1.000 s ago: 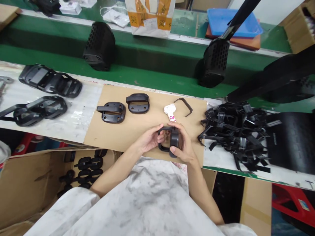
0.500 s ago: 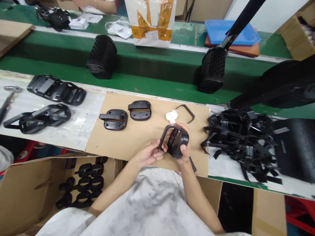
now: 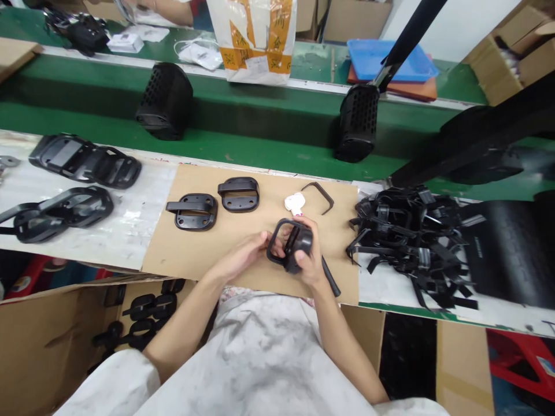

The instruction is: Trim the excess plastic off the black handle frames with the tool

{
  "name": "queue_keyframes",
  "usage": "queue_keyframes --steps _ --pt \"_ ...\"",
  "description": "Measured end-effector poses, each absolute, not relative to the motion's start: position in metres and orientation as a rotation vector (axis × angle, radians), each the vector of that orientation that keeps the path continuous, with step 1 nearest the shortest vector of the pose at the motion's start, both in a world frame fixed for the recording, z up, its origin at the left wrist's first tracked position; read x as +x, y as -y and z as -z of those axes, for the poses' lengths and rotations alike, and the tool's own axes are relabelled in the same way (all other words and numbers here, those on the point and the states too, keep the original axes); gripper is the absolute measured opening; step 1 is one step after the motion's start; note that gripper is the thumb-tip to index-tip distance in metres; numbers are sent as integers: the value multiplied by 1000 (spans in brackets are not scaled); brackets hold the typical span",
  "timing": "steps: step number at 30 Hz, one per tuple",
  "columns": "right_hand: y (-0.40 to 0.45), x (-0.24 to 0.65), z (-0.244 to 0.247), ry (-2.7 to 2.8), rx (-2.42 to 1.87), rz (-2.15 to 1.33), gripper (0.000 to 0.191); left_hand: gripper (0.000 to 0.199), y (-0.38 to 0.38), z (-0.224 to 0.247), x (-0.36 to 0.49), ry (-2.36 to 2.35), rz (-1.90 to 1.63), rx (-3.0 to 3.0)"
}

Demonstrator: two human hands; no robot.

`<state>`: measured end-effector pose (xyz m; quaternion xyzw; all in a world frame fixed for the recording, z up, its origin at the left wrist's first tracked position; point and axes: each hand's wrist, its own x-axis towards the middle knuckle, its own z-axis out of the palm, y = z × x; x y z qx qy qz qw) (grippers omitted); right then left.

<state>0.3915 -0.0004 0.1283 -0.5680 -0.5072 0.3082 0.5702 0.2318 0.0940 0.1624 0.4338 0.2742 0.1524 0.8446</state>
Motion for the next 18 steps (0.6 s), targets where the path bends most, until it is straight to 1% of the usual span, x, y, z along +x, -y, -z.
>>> queue_keyframes --steps 2,3,6,7,8,10,12,13,16,18 --pt "-2 390 -143 1308 -1364 -569 71 48 -110 -176 237 -621 -355 1132" --pt "-2 390 -151 1371 -1402 -517 72 47 -117 -182 242 -640 -362 1203" --pt "3 390 -173 1456 -1581 -500 88 49 -140 -191 262 -703 -484 1253" --pt "7 391 -176 1431 -1663 -492 88 50 -147 -190 270 -729 -581 1243" --pt "11 393 -177 1390 -1751 -471 83 50 -155 -188 277 -753 -698 1238" --pt "18 400 -171 1310 -1940 -408 65 51 -167 -180 290 -763 -904 1248" --pt "21 409 -160 1299 -2094 -379 46 54 -175 -169 300 -732 -1002 1261" --pt "21 414 -156 1315 -2131 -384 41 56 -176 -163 303 -711 -1020 1257" --pt "23 428 -150 1299 -2132 -470 33 59 -171 -150 306 -664 -997 1224" --pt "28 434 -151 1232 -2079 -601 31 58 -165 -148 304 -658 -964 1216"
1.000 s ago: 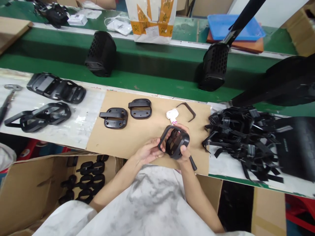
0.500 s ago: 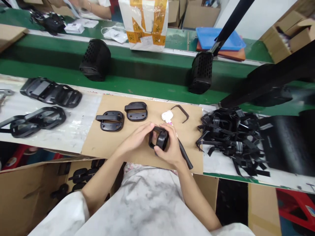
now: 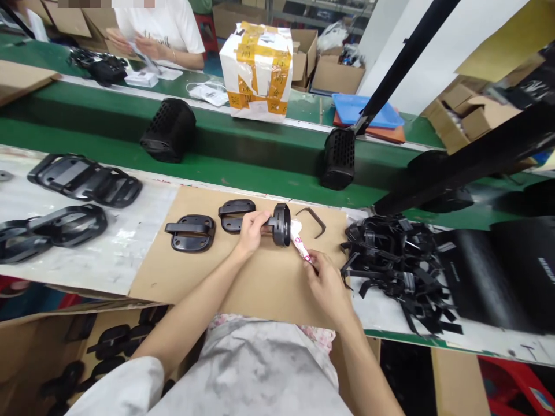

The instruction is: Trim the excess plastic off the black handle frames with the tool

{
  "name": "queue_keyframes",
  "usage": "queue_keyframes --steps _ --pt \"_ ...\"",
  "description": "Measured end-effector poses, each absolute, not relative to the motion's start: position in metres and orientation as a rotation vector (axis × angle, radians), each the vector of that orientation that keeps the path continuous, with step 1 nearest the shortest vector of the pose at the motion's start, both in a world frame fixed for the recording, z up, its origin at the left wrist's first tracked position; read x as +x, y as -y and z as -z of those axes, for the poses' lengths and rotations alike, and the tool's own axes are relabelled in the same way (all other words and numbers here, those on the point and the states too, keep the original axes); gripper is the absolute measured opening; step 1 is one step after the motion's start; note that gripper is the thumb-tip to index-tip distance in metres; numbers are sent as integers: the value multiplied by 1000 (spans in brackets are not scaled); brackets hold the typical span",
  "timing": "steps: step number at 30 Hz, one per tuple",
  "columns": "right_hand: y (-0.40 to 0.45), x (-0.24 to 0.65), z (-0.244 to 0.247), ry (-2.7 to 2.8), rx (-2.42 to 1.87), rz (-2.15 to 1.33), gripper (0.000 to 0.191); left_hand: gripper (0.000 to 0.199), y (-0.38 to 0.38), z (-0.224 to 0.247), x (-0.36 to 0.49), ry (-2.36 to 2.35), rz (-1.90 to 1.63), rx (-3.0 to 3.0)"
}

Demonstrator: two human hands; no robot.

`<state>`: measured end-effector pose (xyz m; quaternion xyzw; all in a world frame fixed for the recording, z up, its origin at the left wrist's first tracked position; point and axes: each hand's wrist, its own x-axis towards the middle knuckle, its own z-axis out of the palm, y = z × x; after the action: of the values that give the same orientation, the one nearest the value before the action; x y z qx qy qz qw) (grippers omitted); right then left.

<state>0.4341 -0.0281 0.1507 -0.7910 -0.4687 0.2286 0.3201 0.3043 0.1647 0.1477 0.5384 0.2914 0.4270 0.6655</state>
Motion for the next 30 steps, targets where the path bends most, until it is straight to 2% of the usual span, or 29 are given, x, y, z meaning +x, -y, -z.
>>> queue_keyframes --steps 5,9,12,15,21,27,30 --pt "55 432 -159 794 -1835 -997 44 54 -152 -156 296 -668 -1000 1524" --pt "69 421 -169 430 -1678 -1109 53 51 -147 -156 300 -627 -856 1571" --pt "70 413 -169 347 -1635 -1164 60 49 -142 -149 309 -616 -784 1503" --pt "71 408 -162 395 -1704 -1293 74 48 -137 -143 315 -696 -858 1510" --pt "78 404 -158 493 -1882 -1069 74 47 -139 -139 317 -747 -936 1522" --pt "71 406 -162 580 -1875 -1153 77 48 -141 -138 318 -752 -939 1531" --pt "68 409 -167 544 -1870 -1047 73 47 -141 -138 318 -756 -946 1545"
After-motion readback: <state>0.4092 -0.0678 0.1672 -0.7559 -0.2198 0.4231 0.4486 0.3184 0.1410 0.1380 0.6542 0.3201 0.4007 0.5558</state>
